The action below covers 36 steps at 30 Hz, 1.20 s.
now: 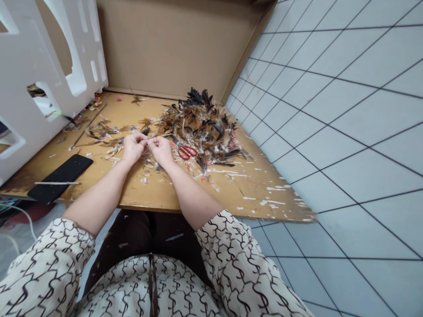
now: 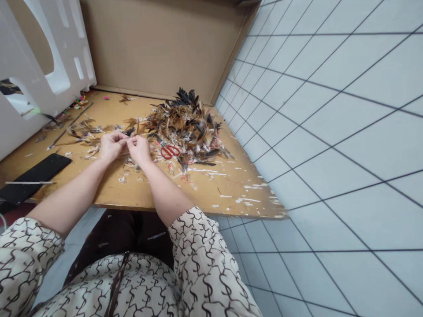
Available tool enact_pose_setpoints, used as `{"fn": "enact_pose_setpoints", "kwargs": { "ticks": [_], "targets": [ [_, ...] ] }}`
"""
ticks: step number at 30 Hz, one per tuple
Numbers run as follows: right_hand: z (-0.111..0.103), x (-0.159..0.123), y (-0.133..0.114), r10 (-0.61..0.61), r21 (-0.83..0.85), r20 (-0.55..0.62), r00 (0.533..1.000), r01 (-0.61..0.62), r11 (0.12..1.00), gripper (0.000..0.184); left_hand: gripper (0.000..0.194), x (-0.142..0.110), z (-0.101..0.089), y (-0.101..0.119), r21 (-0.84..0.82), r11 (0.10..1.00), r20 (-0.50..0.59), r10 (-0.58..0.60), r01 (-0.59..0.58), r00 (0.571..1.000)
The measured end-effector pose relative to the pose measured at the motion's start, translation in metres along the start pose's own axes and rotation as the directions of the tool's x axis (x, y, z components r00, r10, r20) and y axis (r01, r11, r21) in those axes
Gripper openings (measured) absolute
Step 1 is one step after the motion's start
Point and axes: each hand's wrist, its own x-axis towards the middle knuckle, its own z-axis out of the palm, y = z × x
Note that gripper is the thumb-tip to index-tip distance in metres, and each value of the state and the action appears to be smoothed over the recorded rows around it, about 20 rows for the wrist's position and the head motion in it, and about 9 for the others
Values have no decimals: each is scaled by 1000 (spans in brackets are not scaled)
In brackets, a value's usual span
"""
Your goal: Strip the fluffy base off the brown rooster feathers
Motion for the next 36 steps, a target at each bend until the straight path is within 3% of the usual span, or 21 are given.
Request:
{"fn": "enact_pose_setpoints", "kwargs": {
  "ticks": [8,11,17,21,26,30,36],
  "targets": [
    [-4,3,-5,134,264,63,989,-146,953,13,11,-2,1,0,-36,999,59,-9,11,998],
    [-5,3,-5,85,202,29,996,-89,975,12,12,-4,0,1,18,999,63,35,-36,997],
    [-4,-1,-1,-121,-97,-43,992,116,989,7,17,-6,0,8,75,994,22,82,-83,996],
    [-6,-3,-3,-181,-34,25,983,182,983,6,15,-4,0,7,-21,1000,3,-22,22,1000],
    [-11,0,-7,-191,98,-38,981,193,976,5,14,-2,-1,9,-227,953,49,-194,200,980],
    [-12,3,-3,-141,10,-74,987,142,990,5,12,0,-2,9,-292,925,37,-241,241,970],
    [-10,3,4,-141,-170,21,990,142,975,8,8,2,-5,6,-316,921,20,-233,227,972]
  ]
}}
